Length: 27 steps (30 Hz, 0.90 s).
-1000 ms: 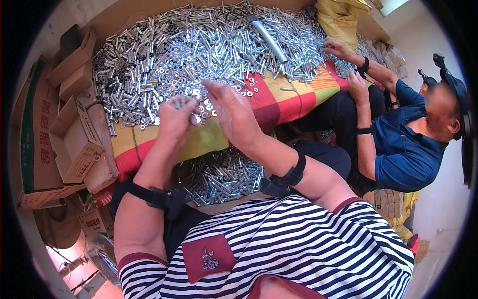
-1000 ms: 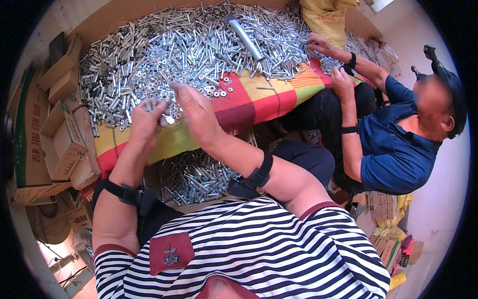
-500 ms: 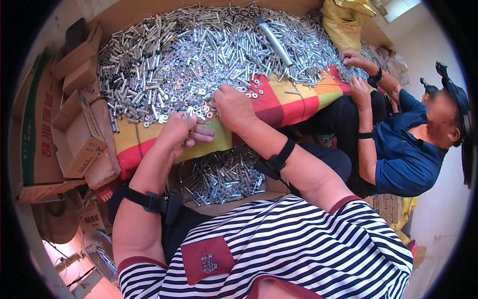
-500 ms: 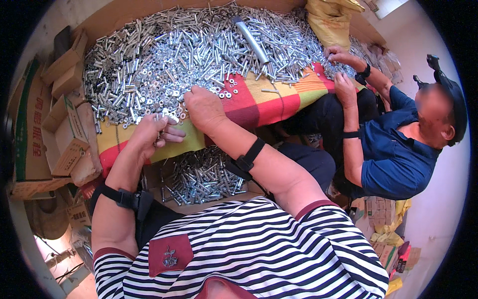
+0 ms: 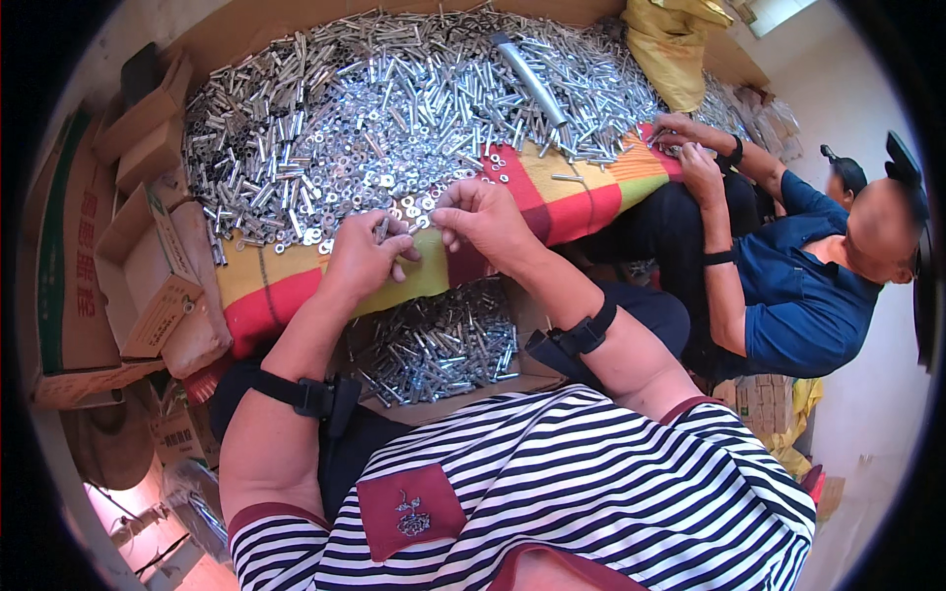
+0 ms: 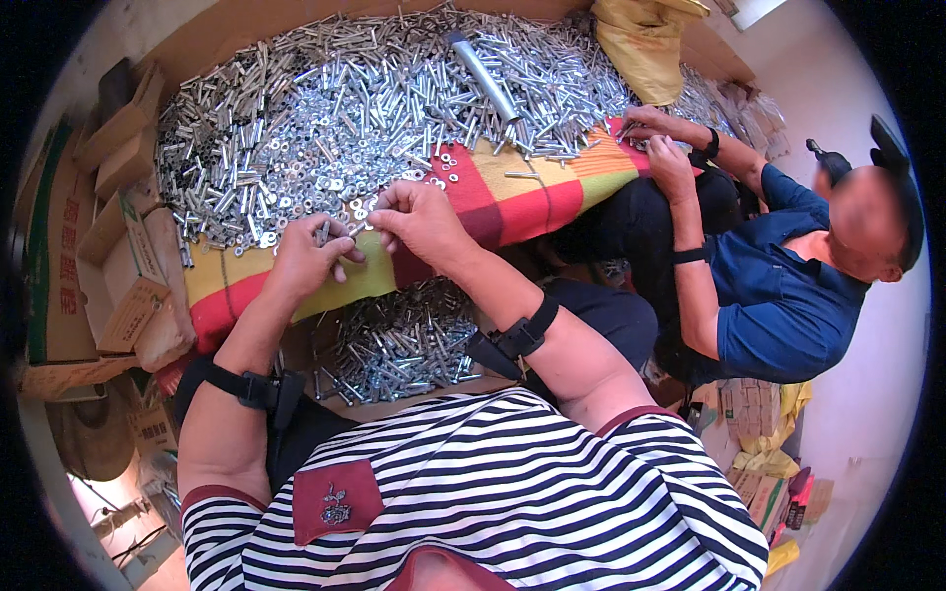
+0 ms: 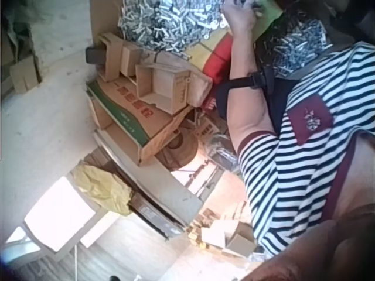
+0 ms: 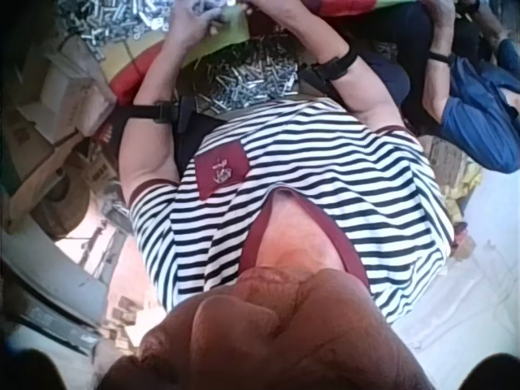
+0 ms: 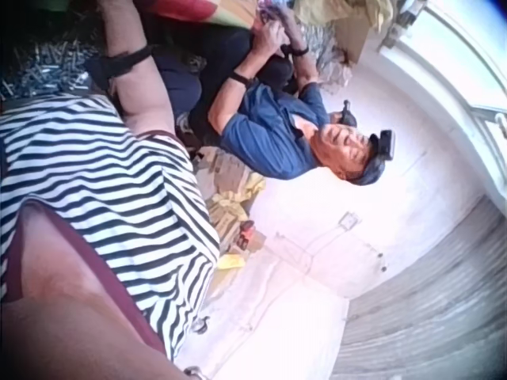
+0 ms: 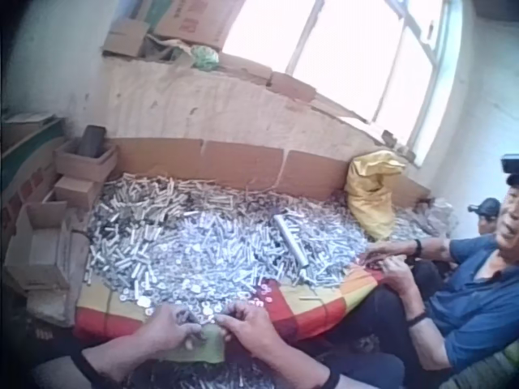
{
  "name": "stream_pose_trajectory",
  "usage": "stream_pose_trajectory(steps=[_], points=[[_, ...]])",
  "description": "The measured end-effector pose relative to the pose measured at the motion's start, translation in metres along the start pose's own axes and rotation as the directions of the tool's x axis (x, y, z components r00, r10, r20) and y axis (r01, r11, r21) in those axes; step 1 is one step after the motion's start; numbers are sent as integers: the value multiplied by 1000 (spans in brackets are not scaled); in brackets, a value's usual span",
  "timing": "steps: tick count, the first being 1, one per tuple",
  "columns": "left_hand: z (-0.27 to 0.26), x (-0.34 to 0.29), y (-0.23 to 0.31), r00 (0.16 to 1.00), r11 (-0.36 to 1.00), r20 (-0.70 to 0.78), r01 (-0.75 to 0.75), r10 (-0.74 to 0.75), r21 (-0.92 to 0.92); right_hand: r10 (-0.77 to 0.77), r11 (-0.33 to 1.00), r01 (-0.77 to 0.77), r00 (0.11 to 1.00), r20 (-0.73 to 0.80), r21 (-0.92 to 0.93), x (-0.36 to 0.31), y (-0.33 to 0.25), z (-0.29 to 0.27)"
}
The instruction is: Manually assembling washers onto small metal bolts from a large pile of components.
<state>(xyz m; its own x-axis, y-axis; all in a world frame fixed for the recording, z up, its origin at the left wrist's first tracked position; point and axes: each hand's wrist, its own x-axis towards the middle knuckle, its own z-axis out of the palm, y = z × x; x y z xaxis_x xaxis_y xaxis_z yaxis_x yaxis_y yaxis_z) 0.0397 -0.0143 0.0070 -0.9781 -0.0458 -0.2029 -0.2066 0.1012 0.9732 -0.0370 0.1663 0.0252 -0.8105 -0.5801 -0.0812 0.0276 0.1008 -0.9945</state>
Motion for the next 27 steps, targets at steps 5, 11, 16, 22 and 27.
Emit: stream_pose_trajectory(steps=[5, 11, 16, 22, 27], points=[[4, -2, -3, 996, 994, 50, -66, 71, -83, 94, 990, -103, 991, 98, 99, -6, 1, 1], [-2, -5, 1, 990, 985, 116, -64, 83, -162, 170, 912, -237, 961, 216, 336, -2, -1, -1], [-4, -3, 5, 998, 951, 64, 44, -26, -306, -210, 901, 217, 976, 58, -376, 6, 6, -6], [-6, 4, -5, 985, 955, -81, 128, -155, -269, -420, 392, 396, 880, 221, -830, 5, 15, -3], [1, 1, 1, 993, 984, -58, 88, -98, -154, -118, 921, 106, 993, -10, -375, 1, 9, -4]])
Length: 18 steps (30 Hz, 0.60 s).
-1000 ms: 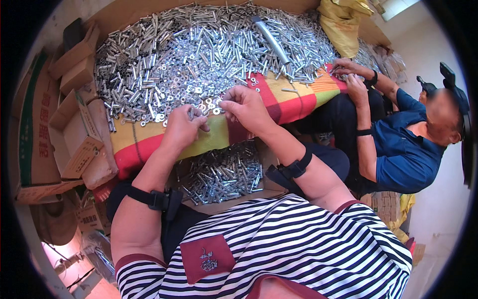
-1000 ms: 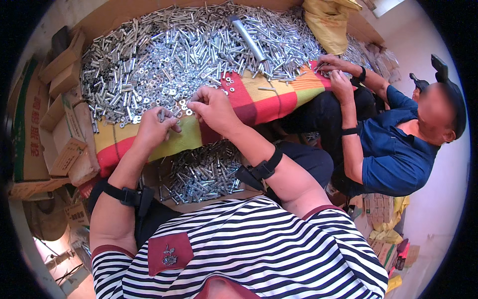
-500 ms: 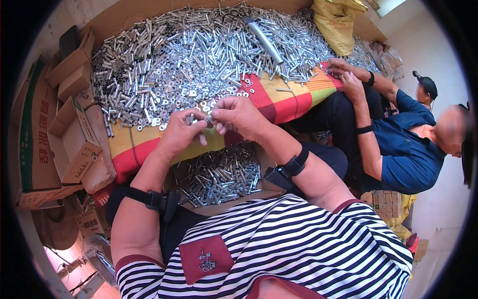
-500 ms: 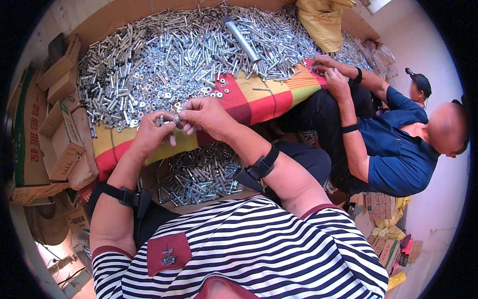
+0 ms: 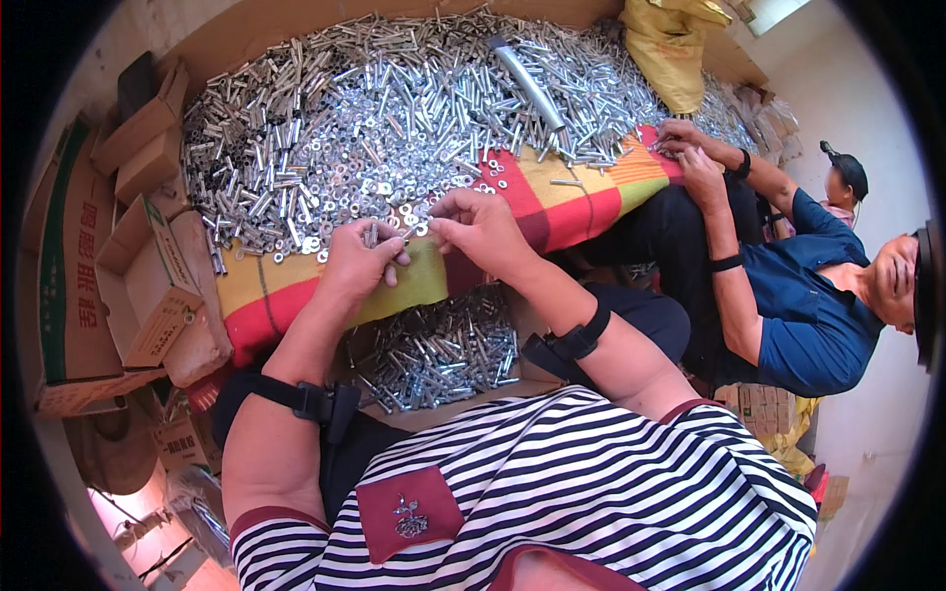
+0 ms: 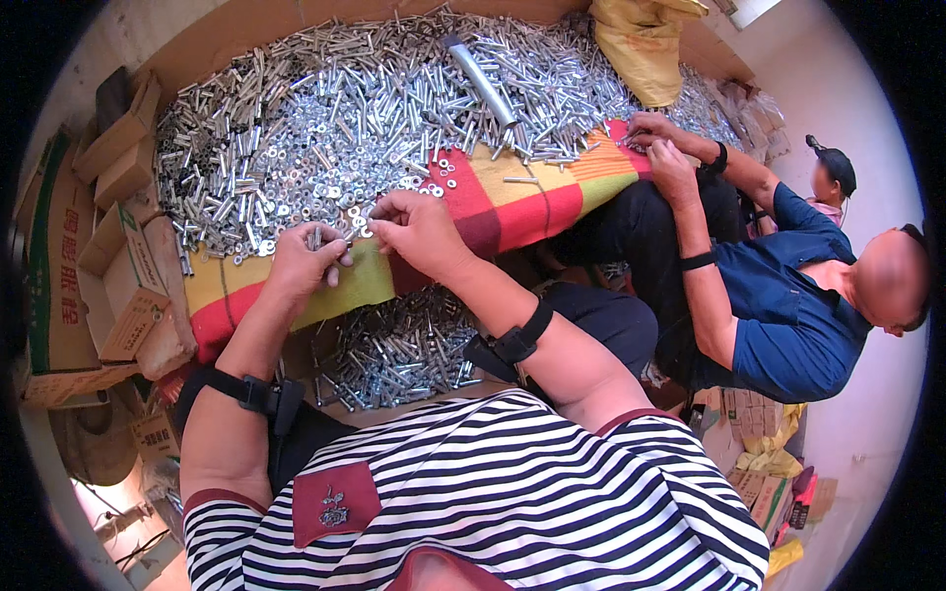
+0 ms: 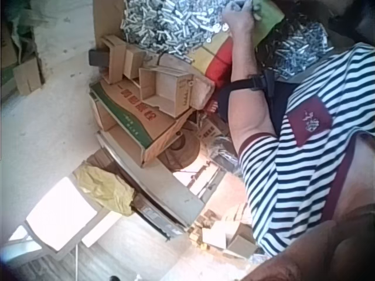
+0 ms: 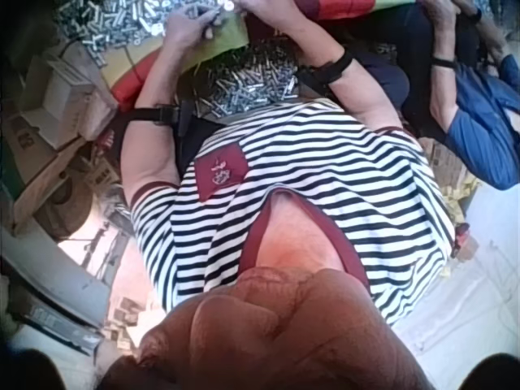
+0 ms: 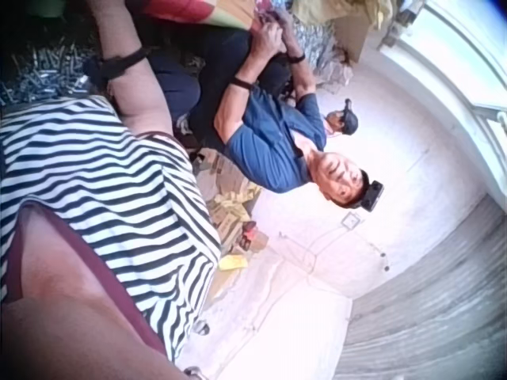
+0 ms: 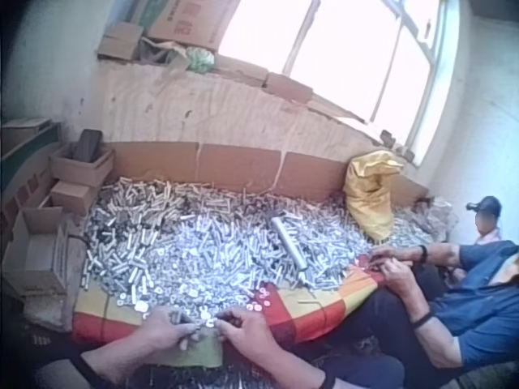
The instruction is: Manually assembling washers onto small metal bolts from a large pile of components.
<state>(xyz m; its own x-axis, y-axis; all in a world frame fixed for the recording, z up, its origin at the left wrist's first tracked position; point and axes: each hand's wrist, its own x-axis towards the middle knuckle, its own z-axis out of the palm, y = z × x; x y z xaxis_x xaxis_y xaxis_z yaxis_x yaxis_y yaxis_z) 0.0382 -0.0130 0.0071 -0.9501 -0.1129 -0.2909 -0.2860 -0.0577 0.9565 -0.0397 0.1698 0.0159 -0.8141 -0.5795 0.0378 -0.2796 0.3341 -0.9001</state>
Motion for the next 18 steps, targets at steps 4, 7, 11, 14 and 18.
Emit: stream_pose_trajectory(steps=[4, 7, 11, 14, 18], points=[[3, 0, -1, 999, 1000, 39, -29, 29, -9, 66, 901, -79, 997, 46, 427, -3, -1, 4], [3, -3, 1, 999, 1000, 54, -5, 5, -14, -24, 925, 22, 1000, 3, 381, -7, 5, 5], [-8, -2, -2, 955, 918, 233, 250, -181, -308, -221, 944, 231, 973, -71, 237, -14, 2, 9], [-15, 1, -5, 923, 879, 324, 321, -208, -351, -267, 938, 275, 961, -67, 212, -17, -5, 9], [-16, 1, -2, 918, 891, 331, 328, -221, -314, -289, 932, 300, 954, -85, 201, -18, -9, 10]])
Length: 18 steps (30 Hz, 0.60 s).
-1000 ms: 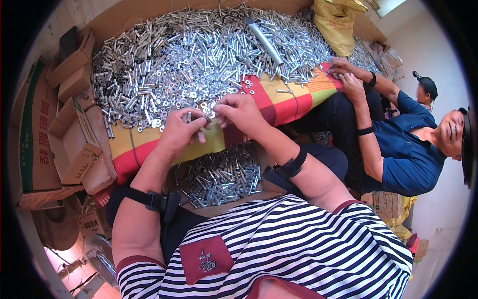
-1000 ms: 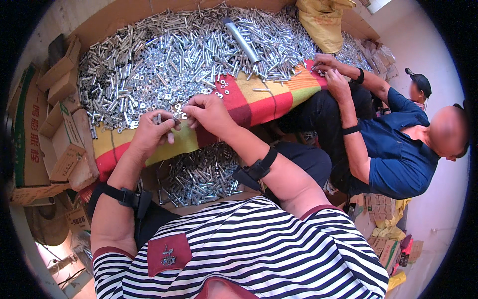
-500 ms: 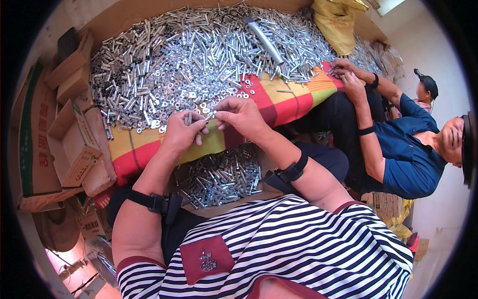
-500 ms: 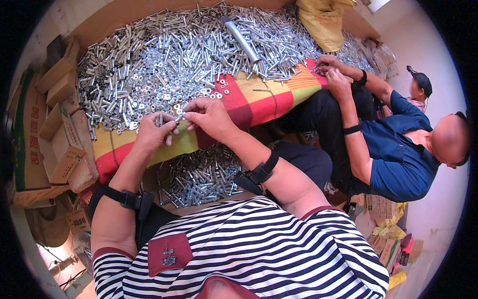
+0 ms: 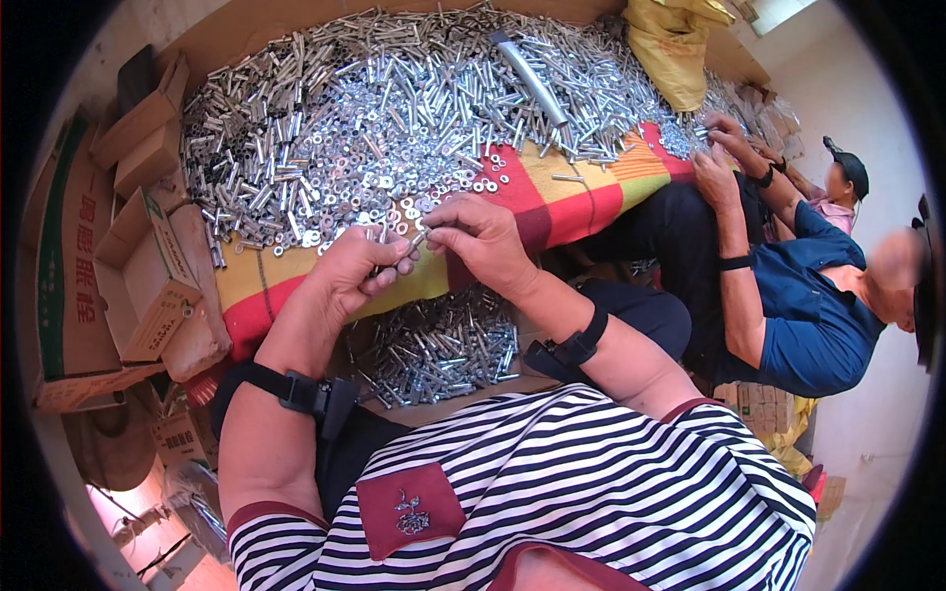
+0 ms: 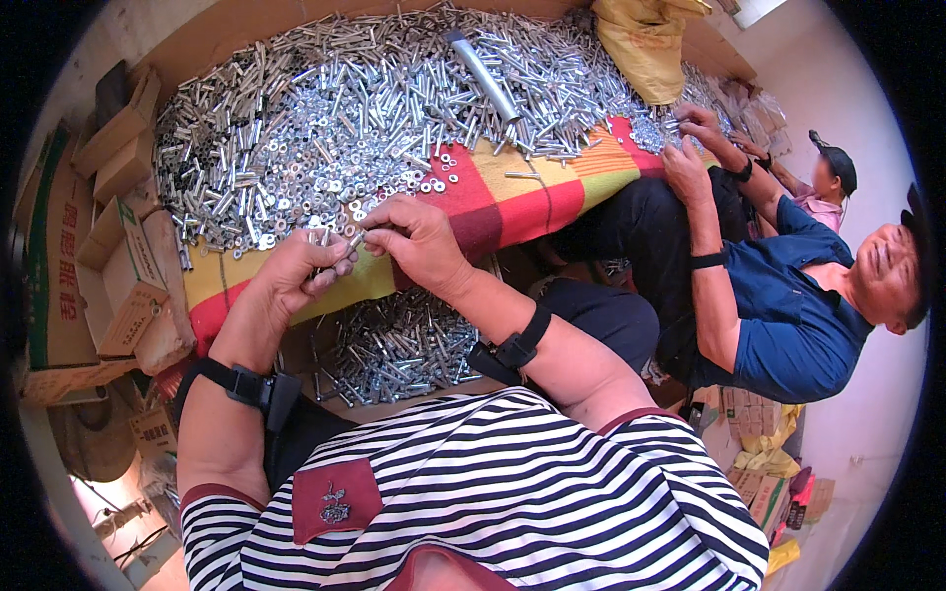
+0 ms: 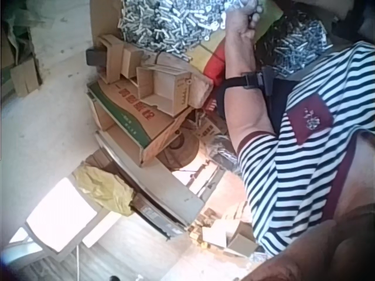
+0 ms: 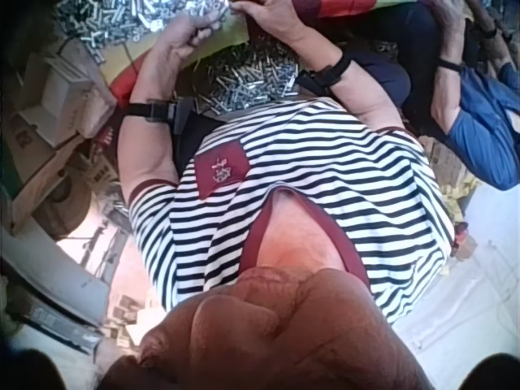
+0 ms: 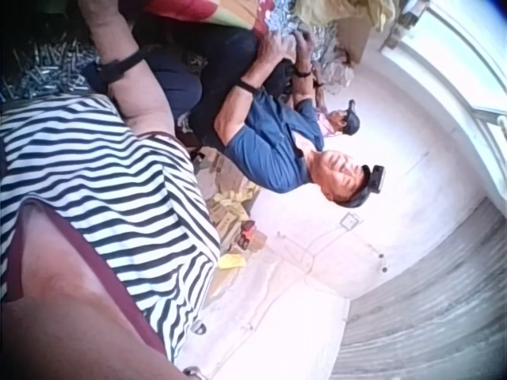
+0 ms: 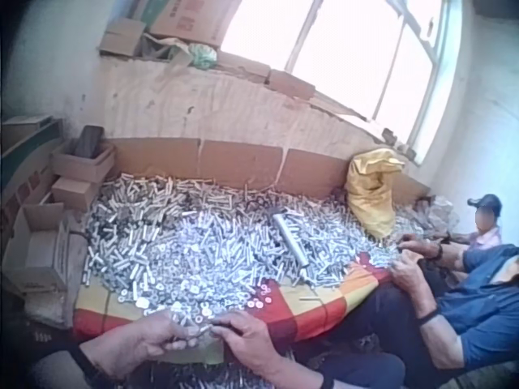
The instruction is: Manually assembling washers onto small metal bolts from a large pile of components.
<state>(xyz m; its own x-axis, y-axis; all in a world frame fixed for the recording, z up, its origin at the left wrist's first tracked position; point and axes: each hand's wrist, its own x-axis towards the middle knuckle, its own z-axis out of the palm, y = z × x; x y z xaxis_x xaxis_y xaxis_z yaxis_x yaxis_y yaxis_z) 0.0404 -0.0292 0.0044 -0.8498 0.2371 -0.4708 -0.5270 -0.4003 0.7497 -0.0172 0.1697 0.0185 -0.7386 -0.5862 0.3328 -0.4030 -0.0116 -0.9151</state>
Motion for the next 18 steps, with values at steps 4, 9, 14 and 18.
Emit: stream_pose_trajectory(steps=[4, 9, 14, 18], points=[[11, -6, 7, 996, 995, -73, -37, 44, 98, 216, 976, -217, 974, 68, 18, 6, 3, 0], [15, -6, 6, 954, 932, -163, -195, 253, 306, 312, 942, -329, 933, 178, 72, 20, 10, -3], [9, -6, 9, 976, 981, -133, -158, 172, 113, 156, 964, -182, 978, 140, 195, 23, 2, -1], [10, -8, 11, 979, 980, -110, -156, 170, 119, 126, 969, -140, 989, 80, 203, 20, 3, 1]])
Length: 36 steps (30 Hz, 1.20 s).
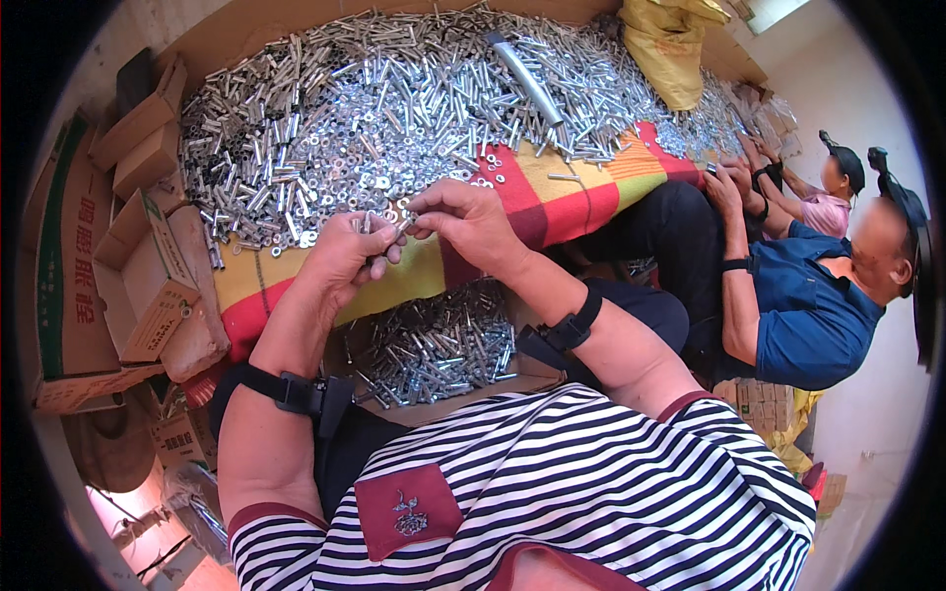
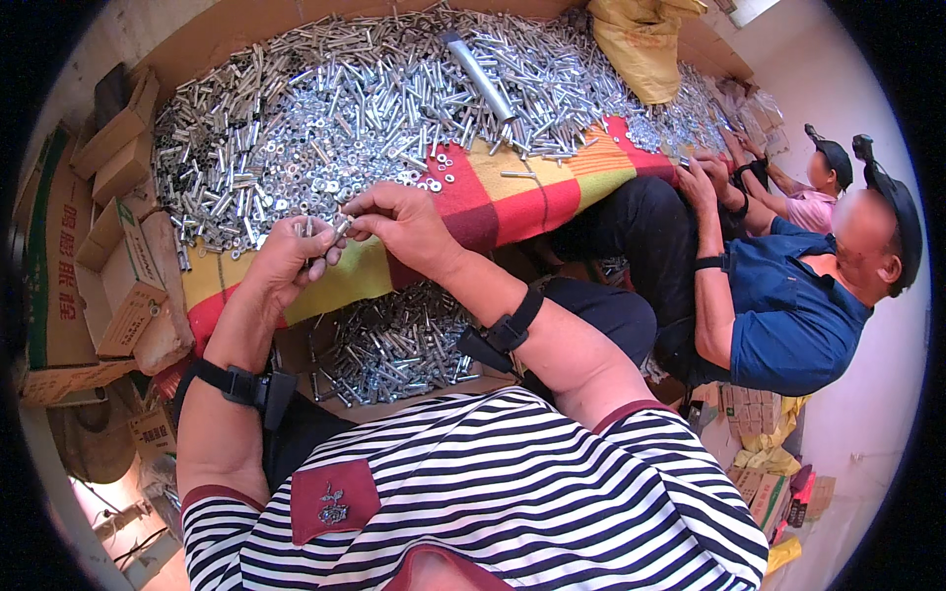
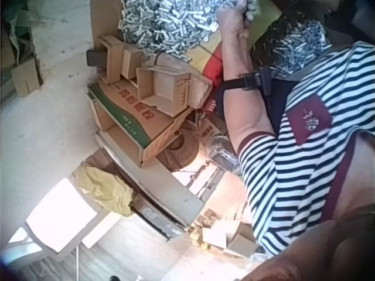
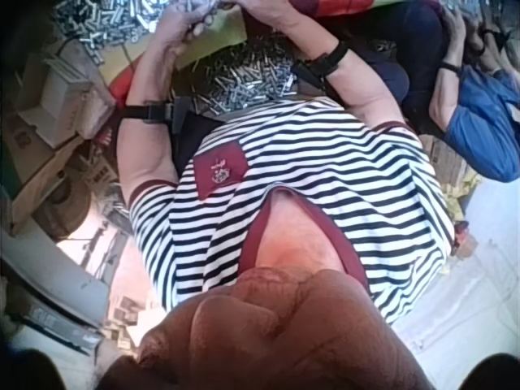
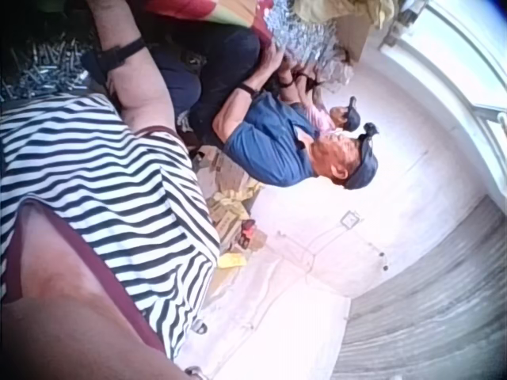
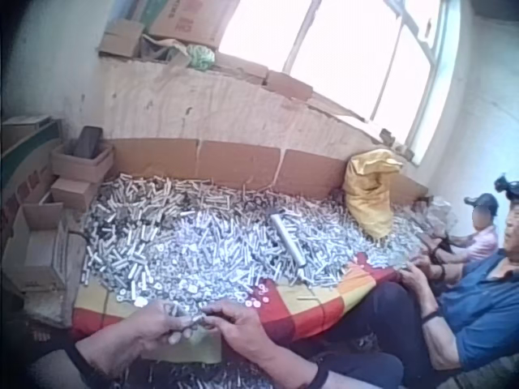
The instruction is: Manually assembling washers onto small metal bolts from a large pile of components.
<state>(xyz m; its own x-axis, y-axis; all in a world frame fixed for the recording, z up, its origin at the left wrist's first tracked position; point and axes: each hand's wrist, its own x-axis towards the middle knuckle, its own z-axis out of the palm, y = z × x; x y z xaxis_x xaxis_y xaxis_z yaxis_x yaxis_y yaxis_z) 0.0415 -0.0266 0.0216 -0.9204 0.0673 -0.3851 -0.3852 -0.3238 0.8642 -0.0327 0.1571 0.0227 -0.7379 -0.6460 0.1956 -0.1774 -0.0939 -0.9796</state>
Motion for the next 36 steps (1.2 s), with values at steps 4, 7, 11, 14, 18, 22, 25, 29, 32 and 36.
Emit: stream_pose_trajectory(steps=[4, 7, 11, 14, 18, 22, 25, 29, 32, 36], points=[[-2, -1, 2, 999, 999, 0, 38, -38, 8, -22, 999, 21, 999, -24, -38, -4, -2, 2], [-6, -1, 3, 997, 998, 53, 54, -55, 21, 69, 993, -71, 997, -21, -91, -5, -7, 3], [-2, 2, 2, 998, 982, 34, -58, 53, 178, 44, 925, -41, 999, 0, -378, 0, 0, -1], [5, 3, -2, 986, 961, -14, -158, 165, 229, 60, 910, -61, 998, -16, -411, 4, 3, -1], [21, -2, -7, 972, 931, 92, -234, 217, 280, -4, 933, -33, 995, -103, -359, 8, 5, 3], [32, -4, -19, 981, 951, 134, -172, 142, 257, 120, 899, -21, 973, -198, 438, 4, 0, 19], [22, 5, -15, 936, 952, -182, -283, 300, 116, 73, 903, -2, 986, -148, 429, -10, -18, 32], [-7, 1, 3, 975, 956, -172, -89, 141, 279, -51, 894, 104, 990, -131, 436, -15, -30, 24], [5, -14, 4, 999, 904, 42, 10, -31, 426, -17, 978, -35, 969, -248, -206, -4, -12, -6], [8, -10, -10, 986, 962, 109, 95, -126, 256, -228, 680, 88, 969, -96, -728, -1, 0, -23]])
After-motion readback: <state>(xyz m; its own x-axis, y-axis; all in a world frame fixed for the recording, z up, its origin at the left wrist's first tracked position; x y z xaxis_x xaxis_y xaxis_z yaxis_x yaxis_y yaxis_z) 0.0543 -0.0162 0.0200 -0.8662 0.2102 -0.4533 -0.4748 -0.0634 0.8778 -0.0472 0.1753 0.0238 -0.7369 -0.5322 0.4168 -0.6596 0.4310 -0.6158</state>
